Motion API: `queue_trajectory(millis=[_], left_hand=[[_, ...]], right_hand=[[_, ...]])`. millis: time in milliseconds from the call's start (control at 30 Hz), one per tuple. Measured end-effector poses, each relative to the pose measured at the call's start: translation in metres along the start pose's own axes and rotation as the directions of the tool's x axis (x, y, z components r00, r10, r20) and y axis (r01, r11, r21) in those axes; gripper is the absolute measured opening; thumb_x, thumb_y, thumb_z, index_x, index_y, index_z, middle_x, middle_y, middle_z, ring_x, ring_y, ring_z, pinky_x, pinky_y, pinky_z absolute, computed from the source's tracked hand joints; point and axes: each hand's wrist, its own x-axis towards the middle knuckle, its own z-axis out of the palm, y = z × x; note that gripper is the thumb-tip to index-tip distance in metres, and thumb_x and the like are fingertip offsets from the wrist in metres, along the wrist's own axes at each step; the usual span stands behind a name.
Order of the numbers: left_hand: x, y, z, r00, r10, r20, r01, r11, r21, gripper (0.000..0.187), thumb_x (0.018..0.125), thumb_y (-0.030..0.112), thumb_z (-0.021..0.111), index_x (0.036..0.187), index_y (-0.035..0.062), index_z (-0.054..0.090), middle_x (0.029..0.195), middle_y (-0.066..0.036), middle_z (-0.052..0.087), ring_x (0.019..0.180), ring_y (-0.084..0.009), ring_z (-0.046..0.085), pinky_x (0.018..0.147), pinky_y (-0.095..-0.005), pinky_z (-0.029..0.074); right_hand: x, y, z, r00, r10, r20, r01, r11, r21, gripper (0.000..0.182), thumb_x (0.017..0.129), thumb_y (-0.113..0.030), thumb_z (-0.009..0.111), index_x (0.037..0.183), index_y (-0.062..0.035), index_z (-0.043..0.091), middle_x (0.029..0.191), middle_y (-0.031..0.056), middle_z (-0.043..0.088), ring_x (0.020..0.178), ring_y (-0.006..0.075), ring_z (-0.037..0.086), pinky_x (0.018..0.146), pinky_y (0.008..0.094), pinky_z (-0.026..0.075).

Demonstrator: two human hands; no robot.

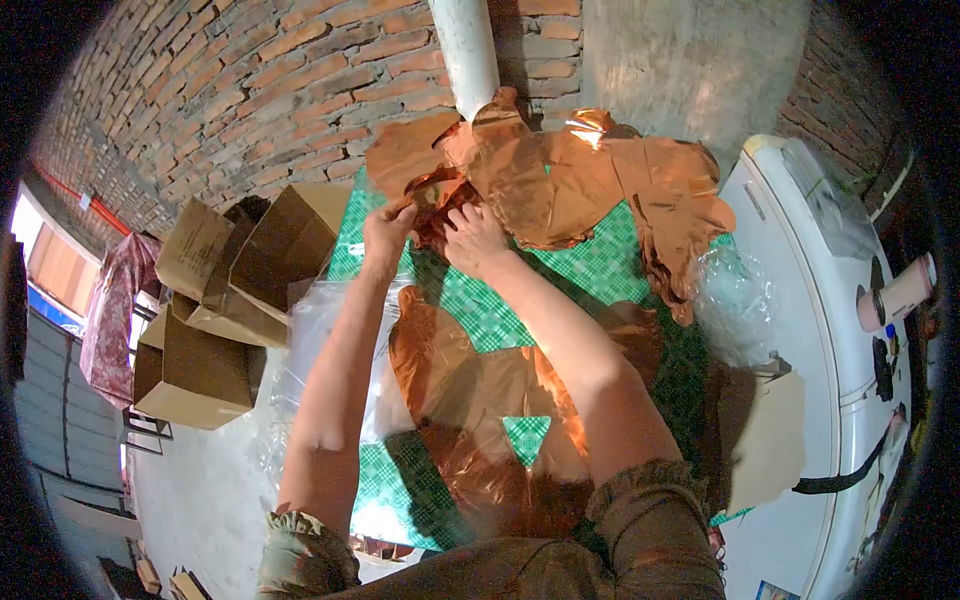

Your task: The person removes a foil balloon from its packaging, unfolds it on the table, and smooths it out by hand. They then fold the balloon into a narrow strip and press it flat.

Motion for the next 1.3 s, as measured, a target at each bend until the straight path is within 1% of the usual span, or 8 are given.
queue_trajectory(millis=[267,400,600,800,900,1100,1233,1300], left_hand=[[-0.007,0.002,-0.001,0.999,-0.037,-0.027,0.037,0.999,0.005,0.02,0.097,0.013,0.071,0.108,-0.0032,0.076,0.083,-0.002,0.071,0.069,-0.0081,0.059,0.061,-0.0268,0.047],[-0.009,0.003,-0.001,0.997,-0.072,-0.002,0.072,0.997,0.032,0.02,0.098,0.014,0.07,0.107,-0.003,0.076,0.082,0.0,0.07,0.069,-0.0083,0.058,0.061,-0.0255,0.046],[-0.014,0.007,0.003,0.994,-0.088,0.062,0.093,0.992,-0.084,0.027,0.098,0.022,0.07,0.112,-0.0017,0.074,0.085,-0.002,0.07,0.071,-0.0092,0.058,0.064,-0.0272,0.046],[-0.008,0.009,0.013,0.996,0.05,0.069,-0.063,0.977,0.205,0.037,0.096,0.033,0.072,0.115,0.0014,0.075,0.094,-0.009,0.076,0.082,-0.0145,0.068,0.075,-0.0313,0.052],[-0.014,0.027,0.013,0.999,0.001,0.047,-0.022,0.898,0.439,0.041,0.087,0.034,0.074,0.112,0.0017,0.077,0.095,-0.022,0.076,0.091,-0.033,0.075,0.083,-0.0413,0.055],[0.005,0.039,0.002,0.99,0.082,-0.117,-0.019,0.886,0.463,0.038,0.087,0.033,0.075,0.11,0.0034,0.077,0.093,-0.024,0.074,0.09,-0.0408,0.072,0.081,-0.0429,0.055],[0.041,0.036,-0.012,0.949,0.269,-0.162,-0.258,0.962,0.089,0.029,0.094,0.025,0.072,0.113,0.0034,0.077,0.09,-0.015,0.078,0.076,-0.0214,0.073,0.074,-0.0363,0.056],[0.035,0.05,-0.014,0.989,0.131,-0.069,-0.139,0.982,-0.127,0.026,0.098,0.016,0.067,0.118,0.0028,0.076,0.091,-0.006,0.076,0.078,-0.0106,0.069,0.073,-0.0292,0.057]], right_hand=[[0.0,0.012,-0.016,0.915,0.32,-0.245,-0.119,0.796,0.593,0.037,0.095,-0.025,0.066,0.124,-0.0051,0.058,0.121,0.0137,0.061,0.12,0.0334,0.053,0.107,0.05,0.039],[0.005,0.013,-0.037,0.689,0.587,-0.424,0.0,0.585,0.811,0.03,0.083,-0.006,0.076,0.11,-0.0033,0.062,0.116,0.0144,0.06,0.115,0.0339,0.055,0.099,0.0451,0.045],[0.006,0.034,-0.028,0.806,0.332,-0.49,0.085,0.755,0.65,0.016,0.081,-0.006,0.076,0.093,-0.0081,0.066,0.105,0.0095,0.062,0.105,0.0333,0.056,0.094,0.0438,0.046],[-0.003,0.033,-0.028,0.849,0.246,-0.468,0.087,0.808,0.583,0.013,0.082,-0.006,0.074,0.093,-0.009,0.068,0.099,0.0058,0.067,0.104,0.0303,0.057,0.094,0.0426,0.048],[-0.006,0.034,-0.03,0.855,0.202,-0.478,0.128,0.81,0.572,0.014,0.082,-0.007,0.073,0.094,-0.0094,0.068,0.095,0.0058,0.068,0.104,0.0294,0.058,0.092,0.0431,0.048],[-0.027,0.043,-0.021,0.966,0.037,-0.256,0.049,0.946,0.32,0.016,0.091,-0.025,0.066,0.095,-0.0096,0.069,0.096,0.0057,0.07,0.106,0.0288,0.057,0.097,0.0461,0.04],[-0.024,0.036,-0.048,0.962,0.164,-0.22,-0.069,0.92,0.386,0.025,0.092,-0.029,0.064,0.096,-0.0055,0.07,0.096,0.0086,0.07,0.106,0.0286,0.057,0.097,0.0459,0.04],[-0.013,0.032,-0.044,0.936,0.158,-0.315,-0.043,0.938,0.345,0.025,0.093,-0.029,0.063,0.096,-0.0047,0.07,0.095,0.01,0.07,0.107,0.0285,0.057,0.096,0.0453,0.041]])
